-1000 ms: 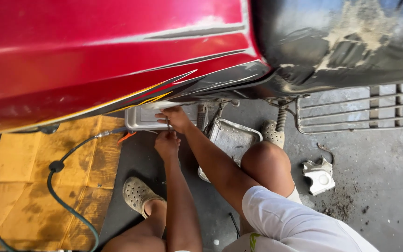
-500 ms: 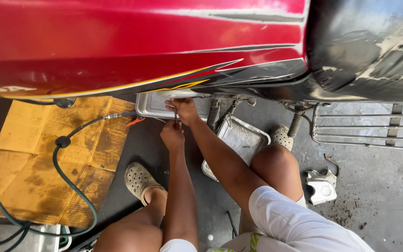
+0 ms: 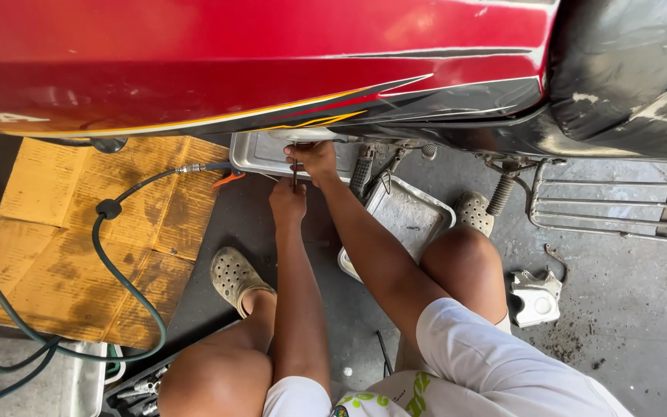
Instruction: Using tools to disassemble and work on a motorcycle engine and carburetor area.
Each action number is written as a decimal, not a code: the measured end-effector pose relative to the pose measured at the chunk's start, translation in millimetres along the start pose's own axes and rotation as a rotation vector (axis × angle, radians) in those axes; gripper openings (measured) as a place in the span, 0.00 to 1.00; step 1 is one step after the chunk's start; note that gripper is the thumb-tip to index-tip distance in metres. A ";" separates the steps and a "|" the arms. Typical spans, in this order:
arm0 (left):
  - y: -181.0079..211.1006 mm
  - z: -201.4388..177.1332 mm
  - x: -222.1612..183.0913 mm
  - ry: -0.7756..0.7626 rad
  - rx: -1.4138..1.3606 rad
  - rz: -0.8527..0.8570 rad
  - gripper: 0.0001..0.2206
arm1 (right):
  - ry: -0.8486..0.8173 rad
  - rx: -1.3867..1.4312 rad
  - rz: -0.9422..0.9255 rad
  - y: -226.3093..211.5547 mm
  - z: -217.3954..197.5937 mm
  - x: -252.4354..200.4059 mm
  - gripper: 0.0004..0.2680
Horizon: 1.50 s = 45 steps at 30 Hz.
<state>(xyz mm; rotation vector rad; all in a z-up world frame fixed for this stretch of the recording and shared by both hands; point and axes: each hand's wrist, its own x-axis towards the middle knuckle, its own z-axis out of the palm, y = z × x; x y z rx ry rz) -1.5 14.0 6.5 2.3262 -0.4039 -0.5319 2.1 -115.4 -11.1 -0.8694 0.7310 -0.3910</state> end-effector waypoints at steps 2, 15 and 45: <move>9.7 -0.9 -4.6 0.027 -0.035 -0.055 0.07 | 0.049 -0.078 -0.058 -7.5 2.5 -5.8 0.13; 1.0 8.8 4.2 -0.023 -0.006 -0.063 0.11 | -0.169 -0.189 0.102 -15.3 -22.8 -4.9 0.14; 23.7 14.5 -16.4 0.229 -0.064 -0.112 0.08 | -0.025 0.174 0.026 -5.3 -2.3 5.0 0.16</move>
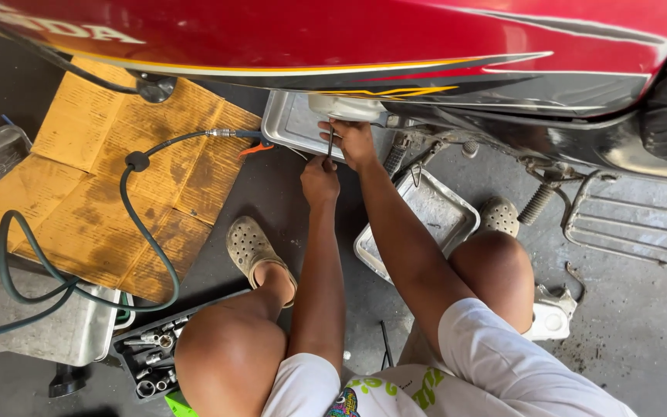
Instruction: Using tools to disassemble and work on a motorcycle engine and carburetor area.
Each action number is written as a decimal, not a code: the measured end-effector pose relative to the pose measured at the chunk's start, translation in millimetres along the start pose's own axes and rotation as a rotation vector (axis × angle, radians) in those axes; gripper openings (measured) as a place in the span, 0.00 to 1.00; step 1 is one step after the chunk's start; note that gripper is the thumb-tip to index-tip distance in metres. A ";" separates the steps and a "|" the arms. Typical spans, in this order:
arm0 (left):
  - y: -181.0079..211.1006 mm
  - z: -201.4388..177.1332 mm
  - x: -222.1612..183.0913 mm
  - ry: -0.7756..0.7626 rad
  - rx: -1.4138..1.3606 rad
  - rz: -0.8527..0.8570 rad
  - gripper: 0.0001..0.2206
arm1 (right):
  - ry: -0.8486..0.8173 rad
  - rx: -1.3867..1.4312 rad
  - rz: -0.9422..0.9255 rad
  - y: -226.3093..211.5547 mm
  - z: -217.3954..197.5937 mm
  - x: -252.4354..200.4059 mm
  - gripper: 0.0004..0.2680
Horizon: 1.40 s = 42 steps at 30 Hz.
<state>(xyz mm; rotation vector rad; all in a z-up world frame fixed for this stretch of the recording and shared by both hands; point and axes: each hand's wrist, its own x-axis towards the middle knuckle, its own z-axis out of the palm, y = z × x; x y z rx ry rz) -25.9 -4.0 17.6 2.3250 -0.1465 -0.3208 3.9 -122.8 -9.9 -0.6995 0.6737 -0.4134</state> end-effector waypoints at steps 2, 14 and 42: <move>-9.7 9.8 5.0 0.001 -0.061 0.039 0.09 | -0.019 -0.002 -0.029 1.7 -4.9 0.5 0.17; -19.5 12.7 6.5 0.039 -0.068 0.088 0.09 | 0.006 -0.056 -0.157 13.8 -4.1 10.1 0.21; -79.3 -31.1 -65.7 -0.450 -0.398 -0.160 0.09 | 0.141 -0.578 0.124 -20.4 -33.3 -105.5 0.12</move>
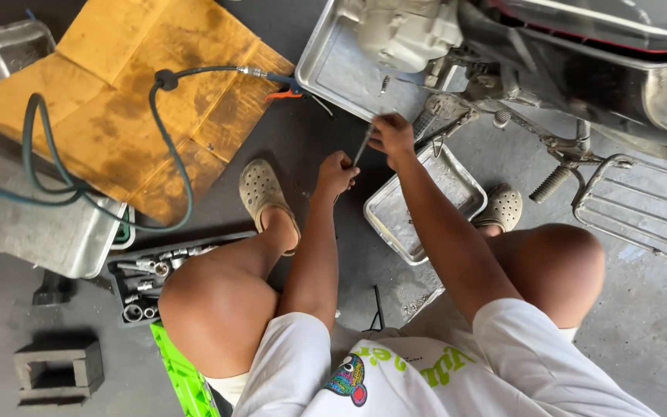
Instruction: Using tools to disassemble and work on a motorcycle engine and carburetor area.
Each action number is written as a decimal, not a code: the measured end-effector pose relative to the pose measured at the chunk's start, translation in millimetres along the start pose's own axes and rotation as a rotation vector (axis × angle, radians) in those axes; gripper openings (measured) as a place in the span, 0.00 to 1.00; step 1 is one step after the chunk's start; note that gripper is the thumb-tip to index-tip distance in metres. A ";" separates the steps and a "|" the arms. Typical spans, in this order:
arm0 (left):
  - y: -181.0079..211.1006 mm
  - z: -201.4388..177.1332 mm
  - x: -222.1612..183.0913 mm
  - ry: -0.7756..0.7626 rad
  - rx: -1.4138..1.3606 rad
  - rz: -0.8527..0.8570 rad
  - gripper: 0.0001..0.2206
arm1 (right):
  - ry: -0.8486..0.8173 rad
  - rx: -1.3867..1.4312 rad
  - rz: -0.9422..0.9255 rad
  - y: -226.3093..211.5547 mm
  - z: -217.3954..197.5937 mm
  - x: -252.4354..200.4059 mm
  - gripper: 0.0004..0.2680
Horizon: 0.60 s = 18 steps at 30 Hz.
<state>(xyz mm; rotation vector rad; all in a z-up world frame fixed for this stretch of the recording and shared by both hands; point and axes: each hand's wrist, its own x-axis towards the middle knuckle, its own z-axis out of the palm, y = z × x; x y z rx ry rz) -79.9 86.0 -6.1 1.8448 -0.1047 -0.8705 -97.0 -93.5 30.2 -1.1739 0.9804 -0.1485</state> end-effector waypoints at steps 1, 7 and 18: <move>2.8 -3.0 -5.1 0.009 -0.008 0.004 0.09 | -0.008 -0.008 -0.006 11.9 -7.7 -4.2 0.12; 3.6 -2.6 -40.0 -0.306 0.202 -0.154 0.09 | 0.242 0.537 0.346 130.5 -77.9 -34.2 0.15; -19.2 -30.9 -50.8 -0.160 0.178 -0.348 0.15 | 0.343 -0.687 -0.196 133.7 -86.8 -73.0 0.11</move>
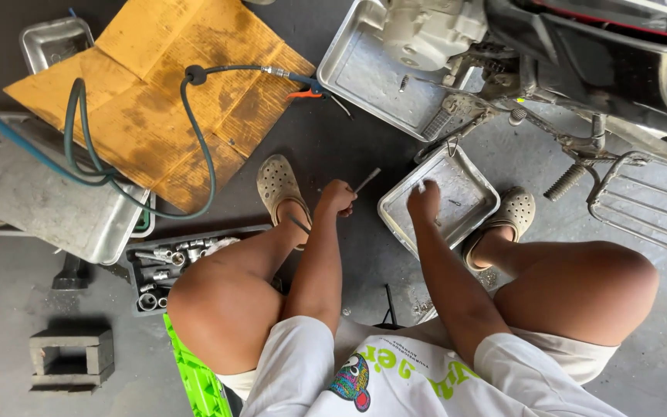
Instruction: Using tools to disassemble and work on a motorcycle engine and carburetor area.
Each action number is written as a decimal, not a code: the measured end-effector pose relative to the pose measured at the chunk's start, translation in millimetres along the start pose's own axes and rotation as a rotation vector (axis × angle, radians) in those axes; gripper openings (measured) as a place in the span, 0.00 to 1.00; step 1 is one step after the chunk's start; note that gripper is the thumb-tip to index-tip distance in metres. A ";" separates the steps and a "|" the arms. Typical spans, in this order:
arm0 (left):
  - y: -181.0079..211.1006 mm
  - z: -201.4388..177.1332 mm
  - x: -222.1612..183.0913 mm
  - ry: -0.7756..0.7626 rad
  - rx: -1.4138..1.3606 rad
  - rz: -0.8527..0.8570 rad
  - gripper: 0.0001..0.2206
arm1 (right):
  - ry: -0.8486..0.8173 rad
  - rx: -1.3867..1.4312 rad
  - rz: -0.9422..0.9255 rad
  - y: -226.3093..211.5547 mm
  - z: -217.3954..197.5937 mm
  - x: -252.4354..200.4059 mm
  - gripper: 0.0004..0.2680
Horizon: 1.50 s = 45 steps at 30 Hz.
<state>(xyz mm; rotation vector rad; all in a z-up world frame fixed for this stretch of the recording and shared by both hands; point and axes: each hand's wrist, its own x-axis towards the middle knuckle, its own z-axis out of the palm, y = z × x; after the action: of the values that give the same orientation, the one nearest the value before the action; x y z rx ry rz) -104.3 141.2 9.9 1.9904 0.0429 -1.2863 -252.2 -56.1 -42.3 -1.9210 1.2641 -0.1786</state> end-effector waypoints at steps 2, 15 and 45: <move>-6.2 2.9 11.9 0.044 -0.014 -0.002 0.15 | -0.161 0.580 0.148 -64.0 18.6 38.6 0.15; 1.7 19.4 3.4 0.072 -0.006 -0.047 0.21 | -0.710 2.039 0.640 -191.1 56.5 190.9 0.21; 112.8 39.7 -36.6 0.429 -0.088 0.273 0.13 | -0.662 1.941 0.899 -165.1 124.5 216.5 0.09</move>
<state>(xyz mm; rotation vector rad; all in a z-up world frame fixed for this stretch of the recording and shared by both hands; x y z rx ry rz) -107.4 49.4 94.7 2.0776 0.0318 -0.6636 33.9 -137.8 -75.5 0.3003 0.6763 -0.1490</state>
